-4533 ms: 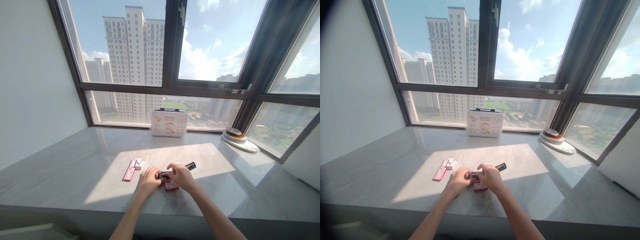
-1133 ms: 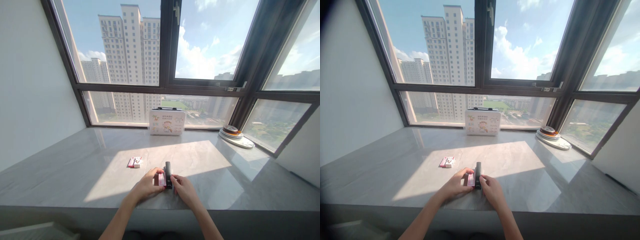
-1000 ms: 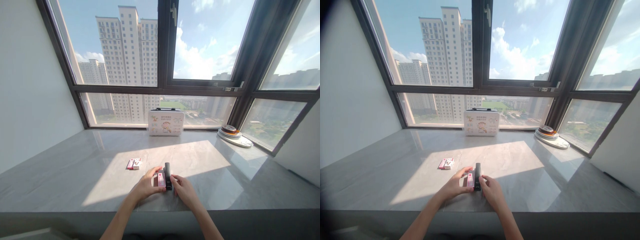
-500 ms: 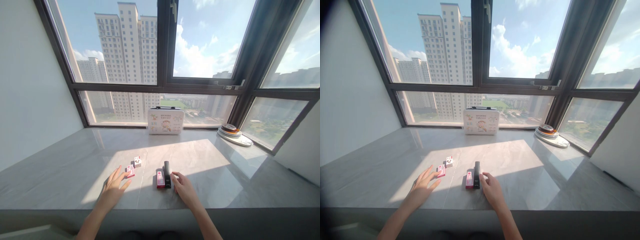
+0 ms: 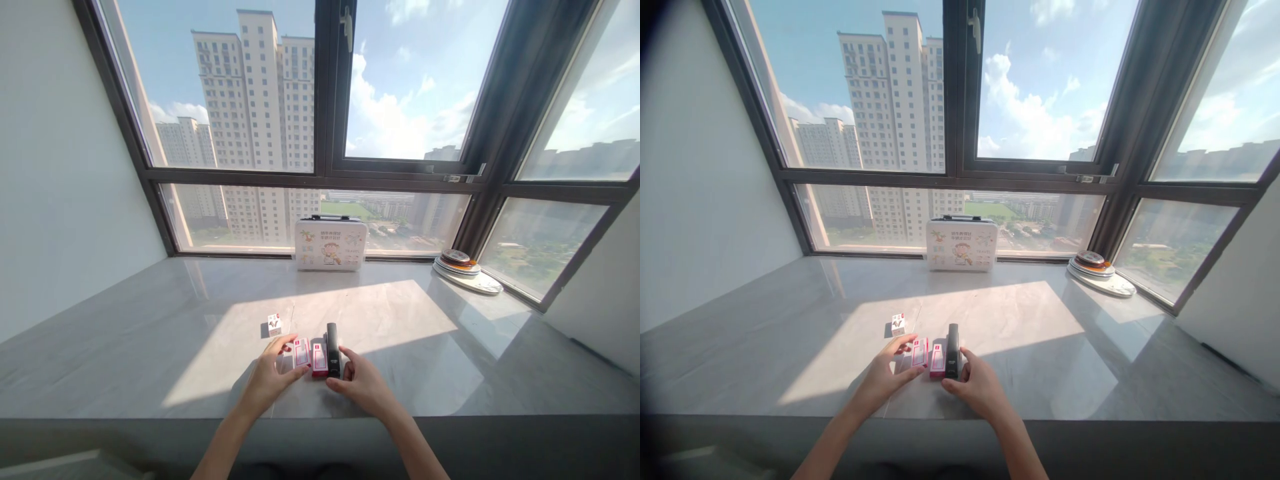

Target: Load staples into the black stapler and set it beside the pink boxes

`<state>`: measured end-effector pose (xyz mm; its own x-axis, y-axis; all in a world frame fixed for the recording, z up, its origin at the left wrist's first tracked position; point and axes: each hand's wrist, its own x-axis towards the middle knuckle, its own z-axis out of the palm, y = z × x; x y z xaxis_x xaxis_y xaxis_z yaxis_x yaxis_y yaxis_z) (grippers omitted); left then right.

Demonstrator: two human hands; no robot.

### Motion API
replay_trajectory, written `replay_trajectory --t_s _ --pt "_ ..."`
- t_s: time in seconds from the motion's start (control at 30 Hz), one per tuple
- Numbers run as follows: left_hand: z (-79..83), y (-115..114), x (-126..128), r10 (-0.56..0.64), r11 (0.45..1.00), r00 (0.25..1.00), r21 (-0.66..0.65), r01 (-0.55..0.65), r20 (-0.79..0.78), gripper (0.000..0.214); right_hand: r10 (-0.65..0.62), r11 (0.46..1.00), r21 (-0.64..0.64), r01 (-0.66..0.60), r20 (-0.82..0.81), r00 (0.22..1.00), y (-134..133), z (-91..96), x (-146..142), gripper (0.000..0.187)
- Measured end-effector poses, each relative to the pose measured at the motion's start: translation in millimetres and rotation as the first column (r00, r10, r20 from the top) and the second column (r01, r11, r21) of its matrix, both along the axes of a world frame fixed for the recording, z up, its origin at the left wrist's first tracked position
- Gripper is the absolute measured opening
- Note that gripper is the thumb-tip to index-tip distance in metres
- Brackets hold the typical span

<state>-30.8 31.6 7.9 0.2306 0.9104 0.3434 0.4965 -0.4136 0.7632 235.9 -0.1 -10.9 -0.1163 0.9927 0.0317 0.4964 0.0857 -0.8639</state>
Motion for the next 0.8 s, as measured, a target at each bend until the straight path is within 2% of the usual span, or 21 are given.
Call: replay_trajectory --t_s 0.1,0.2,0.3,0.4,0.47,0.57,0.63,0.7,0.8 --pt "3.3 6 27 -0.111 0.994 0.994 -0.008 0.111 0.0 0.062 0.029 0.999 0.033 -0.03 0.039 0.999 -1 3.8 -1 0.071" --pt "3.9 8 41 -0.198 0.979 0.98 -0.052 0.198 0.003 0.064 0.04 0.997 0.069 -0.046 0.083 0.996 -2 9.8 -4 0.047" --pt "2.7 9 47 -0.212 0.974 0.977 -0.084 0.21 -0.019 0.066 0.025 0.994 0.099 -0.037 0.117 0.993 -3 14.2 -7 0.032" --pt "2.1 9 47 -0.2 0.979 0.978 -0.061 0.197 -0.052 0.075 0.004 0.993 0.117 -0.019 0.129 0.992 -2 15.5 -10 0.03" --pt "4.5 11 41 -0.128 0.992 0.989 0.0 0.128 -0.07 0.069 -0.012 0.994 0.106 0.0 0.118 0.993 0 15.0 -11 0.032" --pt "13.2 20 20 0.126 0.99 0.989 0.067 -0.122 -0.071 0.042 -0.038 0.997 0.073 0.031 0.1 0.994 1 14.5 -11 0.039" --pt "19.0 27 5 0.251 0.968 0.964 0.044 -0.248 -0.081 0.047 -0.05 0.997 0.057 0.044 0.104 0.993 2 14.8 -12 0.043" --pt "21.0 30 -3 0.253 0.966 0.959 -0.01 -0.257 -0.126 0.056 -0.058 0.997 0.056 0.052 0.112 0.992 2 15.4 -13 0.043" --pt "15.1 24 10 0.138 0.985 0.967 -0.075 -0.157 -0.213 0.059 -0.06 0.994 0.094 0.049 0.118 0.991 2 15.7 -15 0.037"
